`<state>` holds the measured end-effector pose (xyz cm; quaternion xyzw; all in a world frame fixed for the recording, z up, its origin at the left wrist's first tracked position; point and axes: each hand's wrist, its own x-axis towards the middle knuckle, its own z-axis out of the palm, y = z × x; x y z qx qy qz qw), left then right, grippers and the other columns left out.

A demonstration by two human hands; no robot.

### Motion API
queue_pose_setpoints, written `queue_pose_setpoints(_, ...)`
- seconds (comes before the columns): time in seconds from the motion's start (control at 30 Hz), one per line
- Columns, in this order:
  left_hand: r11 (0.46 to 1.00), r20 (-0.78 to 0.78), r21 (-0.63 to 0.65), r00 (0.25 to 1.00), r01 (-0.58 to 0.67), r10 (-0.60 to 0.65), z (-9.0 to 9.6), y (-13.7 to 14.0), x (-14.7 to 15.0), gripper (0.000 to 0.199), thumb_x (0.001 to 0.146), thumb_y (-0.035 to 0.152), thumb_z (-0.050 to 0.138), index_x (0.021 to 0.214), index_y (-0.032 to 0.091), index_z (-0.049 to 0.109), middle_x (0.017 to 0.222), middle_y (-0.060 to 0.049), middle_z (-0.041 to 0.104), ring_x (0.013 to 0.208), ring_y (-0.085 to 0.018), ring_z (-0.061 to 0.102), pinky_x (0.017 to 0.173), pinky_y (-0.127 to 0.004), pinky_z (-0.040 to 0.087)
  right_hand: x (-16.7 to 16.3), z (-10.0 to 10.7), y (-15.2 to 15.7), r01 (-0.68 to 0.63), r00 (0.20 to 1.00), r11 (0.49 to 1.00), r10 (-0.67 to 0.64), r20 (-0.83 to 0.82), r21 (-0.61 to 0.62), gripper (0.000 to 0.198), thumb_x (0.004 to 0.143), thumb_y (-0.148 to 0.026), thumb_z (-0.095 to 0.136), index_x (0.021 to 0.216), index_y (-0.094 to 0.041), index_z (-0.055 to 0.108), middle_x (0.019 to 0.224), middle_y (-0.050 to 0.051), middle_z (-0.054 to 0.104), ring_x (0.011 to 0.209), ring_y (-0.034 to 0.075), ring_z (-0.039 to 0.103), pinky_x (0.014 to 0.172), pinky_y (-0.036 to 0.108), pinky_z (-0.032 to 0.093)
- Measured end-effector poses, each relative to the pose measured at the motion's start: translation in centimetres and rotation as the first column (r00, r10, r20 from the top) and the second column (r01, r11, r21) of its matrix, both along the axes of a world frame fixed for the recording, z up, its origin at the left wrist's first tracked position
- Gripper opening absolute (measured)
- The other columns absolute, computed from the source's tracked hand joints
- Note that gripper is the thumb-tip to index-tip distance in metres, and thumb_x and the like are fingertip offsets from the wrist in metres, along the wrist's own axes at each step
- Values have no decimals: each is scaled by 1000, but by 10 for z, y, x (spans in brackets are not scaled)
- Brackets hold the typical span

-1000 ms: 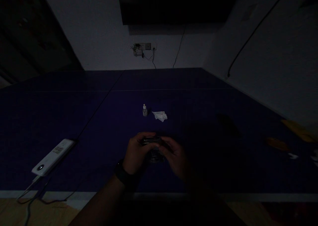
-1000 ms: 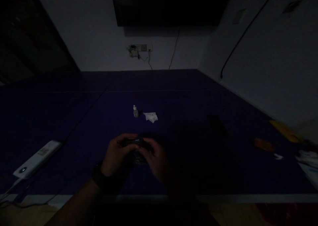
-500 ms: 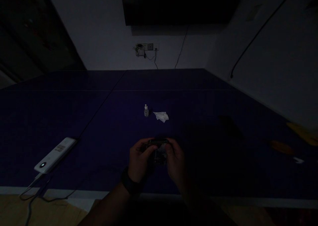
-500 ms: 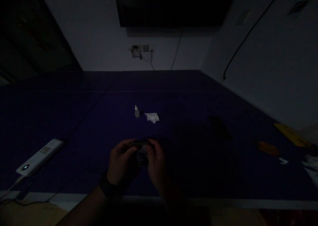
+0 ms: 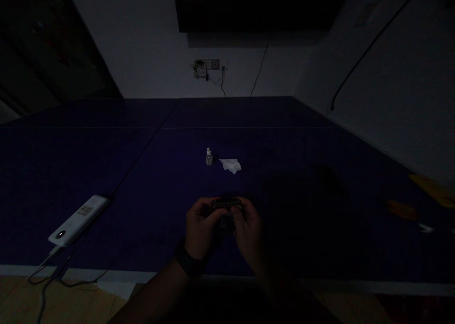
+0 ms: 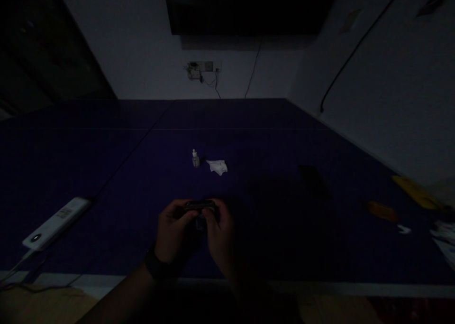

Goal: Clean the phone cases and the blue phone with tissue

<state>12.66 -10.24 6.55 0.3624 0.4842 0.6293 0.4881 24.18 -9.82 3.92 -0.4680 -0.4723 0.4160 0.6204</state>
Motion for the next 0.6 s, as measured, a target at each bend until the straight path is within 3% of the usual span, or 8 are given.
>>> queue_pose_setpoints(0.07, 1000, -3, 0, 1000, 3, -3, 0, -1, 0, 26, 60, 26, 86, 80, 18, 72, 78, -1, 75, 75, -17, 68, 72, -27, 52, 0, 2, 0, 3, 1000, 1000, -3, 1, -10, 20, 86, -42, 66, 89, -22, 70, 83, 3, 73, 79, 21, 67, 71, 30, 54)
queue_pose_setpoints(0.4, 1000, 30, 5, 999, 17, -17, 6, -3, -1, 29, 58, 28, 88, 75, 19, 66, 73, 1, 72, 70, -16, 66, 71, -27, 52, 1, 8, 1, 10, 1000, 1000, -10, 27, 14, 23, 86, -44, 66, 93, -24, 74, 92, 5, 75, 86, 23, 68, 76, 33, 55)
queue_pose_setpoints(0.6, 999, -38, 42, 999, 9, -8, 6, -5, -1, 26, 62, 31, 87, 69, 19, 66, 69, 1, 69, 66, -15, 62, 66, -25, 49, 1, 6, -3, 7, 995, 998, -12, 99, 56, 24, 91, -45, 59, 83, -24, 67, 74, 1, 67, 68, 18, 61, 62, 28, 50)
